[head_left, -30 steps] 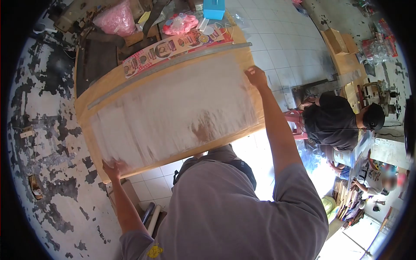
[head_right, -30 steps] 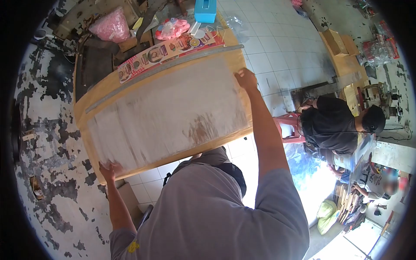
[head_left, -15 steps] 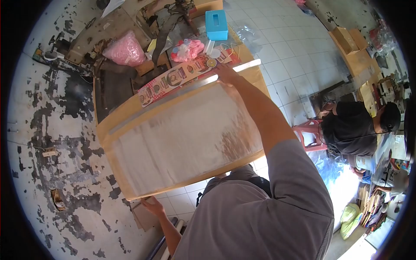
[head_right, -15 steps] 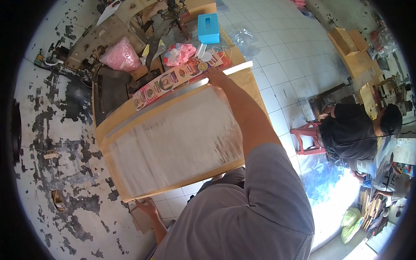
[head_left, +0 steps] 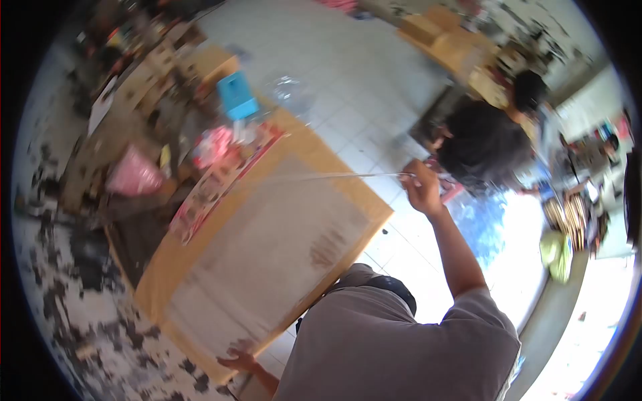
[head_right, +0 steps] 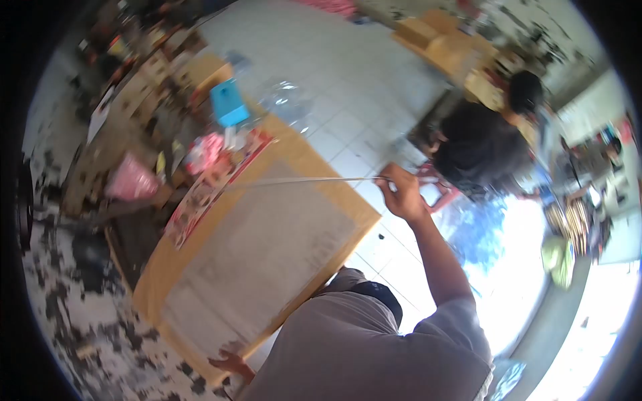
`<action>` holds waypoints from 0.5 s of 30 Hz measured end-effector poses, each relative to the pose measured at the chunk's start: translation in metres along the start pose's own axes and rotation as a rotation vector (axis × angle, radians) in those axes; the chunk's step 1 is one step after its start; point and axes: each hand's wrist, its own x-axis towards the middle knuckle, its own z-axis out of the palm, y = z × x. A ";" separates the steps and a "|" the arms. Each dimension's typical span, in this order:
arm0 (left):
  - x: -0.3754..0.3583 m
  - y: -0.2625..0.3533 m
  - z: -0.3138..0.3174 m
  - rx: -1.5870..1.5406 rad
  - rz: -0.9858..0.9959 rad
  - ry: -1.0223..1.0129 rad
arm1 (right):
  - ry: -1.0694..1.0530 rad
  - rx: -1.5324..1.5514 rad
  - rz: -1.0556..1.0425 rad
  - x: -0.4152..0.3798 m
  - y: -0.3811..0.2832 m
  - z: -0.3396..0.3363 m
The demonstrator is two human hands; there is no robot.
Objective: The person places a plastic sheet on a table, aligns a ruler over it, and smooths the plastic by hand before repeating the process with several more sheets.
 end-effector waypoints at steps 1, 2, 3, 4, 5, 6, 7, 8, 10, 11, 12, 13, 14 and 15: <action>0.011 -0.003 0.014 -0.013 0.092 0.080 | 0.191 -0.106 0.077 -0.027 -0.008 -0.025; 0.019 0.002 0.021 -0.021 0.130 0.100 | 0.387 -0.214 0.146 -0.050 -0.016 -0.049; 0.031 0.005 0.027 -0.032 0.170 0.120 | 0.520 -0.254 0.281 -0.081 -0.017 -0.070; 0.043 0.009 0.036 -0.035 0.203 0.150 | 0.660 -0.292 0.413 -0.109 -0.018 -0.089; 0.053 0.018 0.044 -0.033 0.234 0.179 | 0.818 -0.349 0.479 -0.120 -0.029 -0.106; 0.060 0.034 0.053 -0.050 0.229 0.128 | 0.919 -0.370 0.564 -0.132 -0.035 -0.123; 0.067 0.048 0.055 -0.053 0.221 0.082 | 1.015 -0.380 0.648 -0.143 -0.038 -0.138; 0.075 0.061 0.054 -0.049 0.210 0.042 | 1.109 -0.377 0.728 -0.152 -0.038 -0.150; 0.083 0.091 0.039 -0.024 0.162 -0.023 | 1.207 -0.404 0.785 -0.175 -0.025 -0.172; 0.085 0.098 0.040 -0.004 0.130 -0.052 | 1.222 -0.418 0.835 -0.183 -0.019 -0.180; 0.086 0.104 0.041 -0.025 0.176 -0.020 | 1.236 -0.432 0.887 -0.194 -0.011 -0.190; 0.085 0.108 0.042 -0.045 0.218 0.011 | 1.261 -0.526 0.899 -0.210 0.006 -0.200; 0.083 0.110 0.042 -0.050 0.222 0.006 | 1.277 -0.510 0.931 -0.223 0.018 -0.211; 0.081 0.111 0.039 -0.055 0.226 0.001 | 1.290 -0.491 0.967 -0.236 0.027 -0.220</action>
